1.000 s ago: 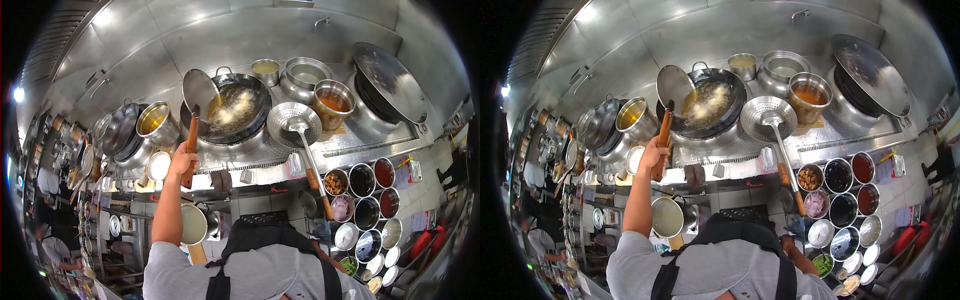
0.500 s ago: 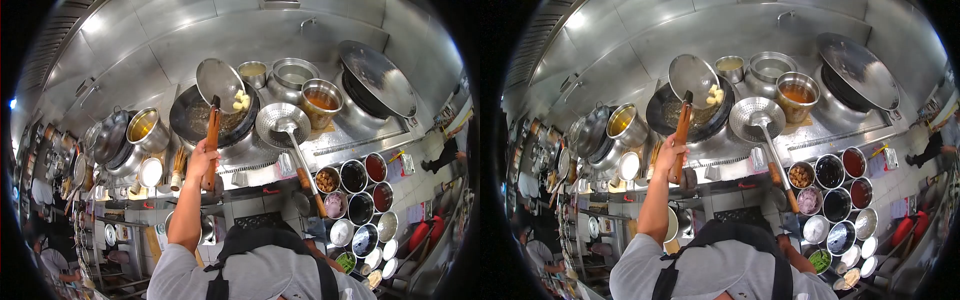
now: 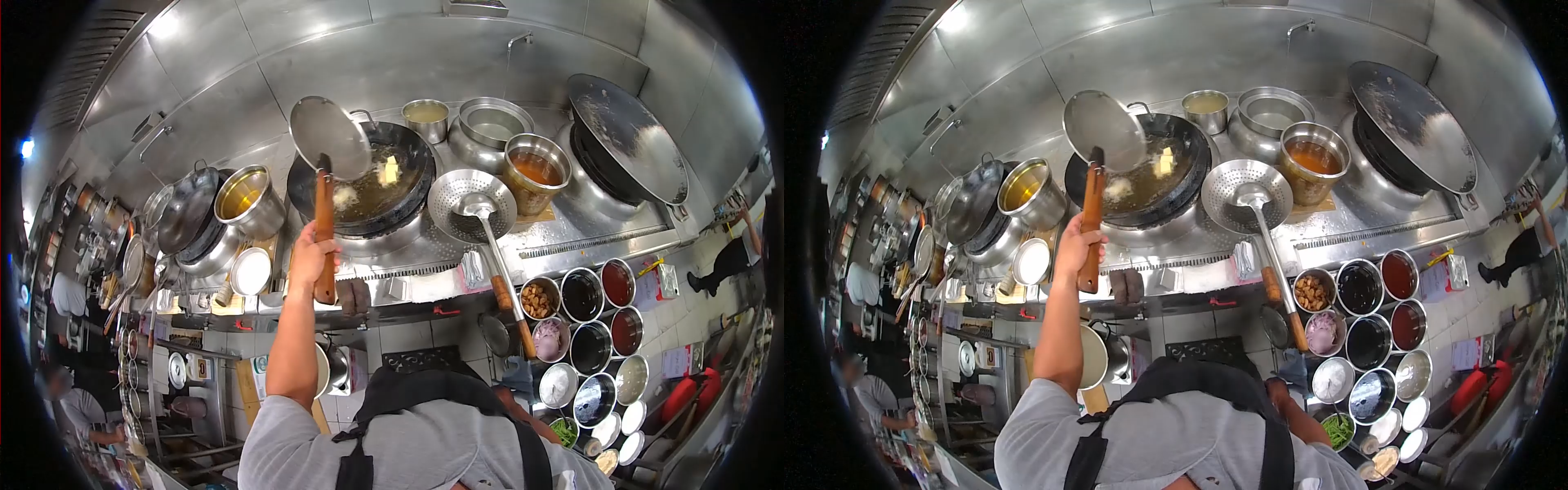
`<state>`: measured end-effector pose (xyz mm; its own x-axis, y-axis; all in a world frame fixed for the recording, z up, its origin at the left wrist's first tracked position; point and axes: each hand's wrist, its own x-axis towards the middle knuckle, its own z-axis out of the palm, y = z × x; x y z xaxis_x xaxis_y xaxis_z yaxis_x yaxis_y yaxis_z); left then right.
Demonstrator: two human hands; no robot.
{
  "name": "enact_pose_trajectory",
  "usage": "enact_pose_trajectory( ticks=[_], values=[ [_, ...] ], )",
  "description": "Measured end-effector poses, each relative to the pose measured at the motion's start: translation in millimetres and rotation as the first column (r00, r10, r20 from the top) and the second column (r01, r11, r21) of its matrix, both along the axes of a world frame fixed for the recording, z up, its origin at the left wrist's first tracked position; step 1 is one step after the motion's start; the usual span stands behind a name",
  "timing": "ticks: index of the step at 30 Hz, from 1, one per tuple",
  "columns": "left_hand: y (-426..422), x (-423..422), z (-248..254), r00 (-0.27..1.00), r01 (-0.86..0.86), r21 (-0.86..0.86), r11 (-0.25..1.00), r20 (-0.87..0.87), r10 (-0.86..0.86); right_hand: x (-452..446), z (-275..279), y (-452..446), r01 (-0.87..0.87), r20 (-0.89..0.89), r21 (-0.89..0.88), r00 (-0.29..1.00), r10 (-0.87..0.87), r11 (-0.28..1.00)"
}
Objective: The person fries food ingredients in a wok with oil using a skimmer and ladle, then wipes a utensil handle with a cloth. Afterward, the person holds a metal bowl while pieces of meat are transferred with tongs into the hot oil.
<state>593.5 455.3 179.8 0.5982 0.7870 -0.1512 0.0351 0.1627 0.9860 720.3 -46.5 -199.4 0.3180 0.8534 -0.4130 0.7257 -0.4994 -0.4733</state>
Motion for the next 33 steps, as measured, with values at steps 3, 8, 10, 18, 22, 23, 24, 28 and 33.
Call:
enact_pose_trajectory(
  ticks=[3,8,10,18,22,23,24,28,33],
  values=[
    [20.8,-21.6,-5.8,0.971,-0.065,0.324,0.944,-0.196,0.134,0.0,-18.8,-1.5,0.084,-0.013,0.137,0.996,-0.083,0.987],
    [19.4,-51.9,7.7,0.914,-0.078,0.467,0.881,-0.320,0.251,-8.9,-8.5,-8.0,0.220,-0.103,0.223,0.974,-0.202,0.950],
    [14.8,-59.6,7.6,0.893,-0.088,0.485,0.870,-0.349,0.285,-9.5,-3.3,-13.4,0.261,-0.218,0.123,0.948,-0.231,0.957],
    [17.5,-25.3,-0.3,0.974,0.060,0.047,0.997,-0.220,-0.048,-30.5,-144.9,-49.4,0.000,0.181,0.207,0.983,-0.039,0.978],
    [25.4,12.4,-9.2,0.979,0.152,-0.035,0.988,-0.132,-0.155,-30.9,-29.8,-39.9,0.249,-0.061,0.374,0.968,-0.244,0.893],
    [18.9,19.7,-6.3,0.975,0.183,-0.035,0.982,-0.119,-0.186,-27.3,-24.0,-35.9,0.252,-0.058,0.375,0.967,-0.248,0.892],
    [11.7,23.4,-3.3,0.974,0.191,-0.033,0.981,-0.115,-0.193,-20.1,-18.9,-28.4,0.152,-0.042,0.302,0.988,-0.147,0.941],
    [-20.6,27.6,1.7,0.975,0.187,0.014,0.982,-0.127,-0.184,-11.8,-32.7,-27.8,0.025,0.077,0.348,0.996,-0.055,0.937],
    [-44.8,30.2,-13.1,0.977,0.094,0.262,0.960,-0.209,-0.039,-8.9,-12.8,-25.6,0.107,-0.089,0.053,0.991,-0.102,0.993]
  ],
)
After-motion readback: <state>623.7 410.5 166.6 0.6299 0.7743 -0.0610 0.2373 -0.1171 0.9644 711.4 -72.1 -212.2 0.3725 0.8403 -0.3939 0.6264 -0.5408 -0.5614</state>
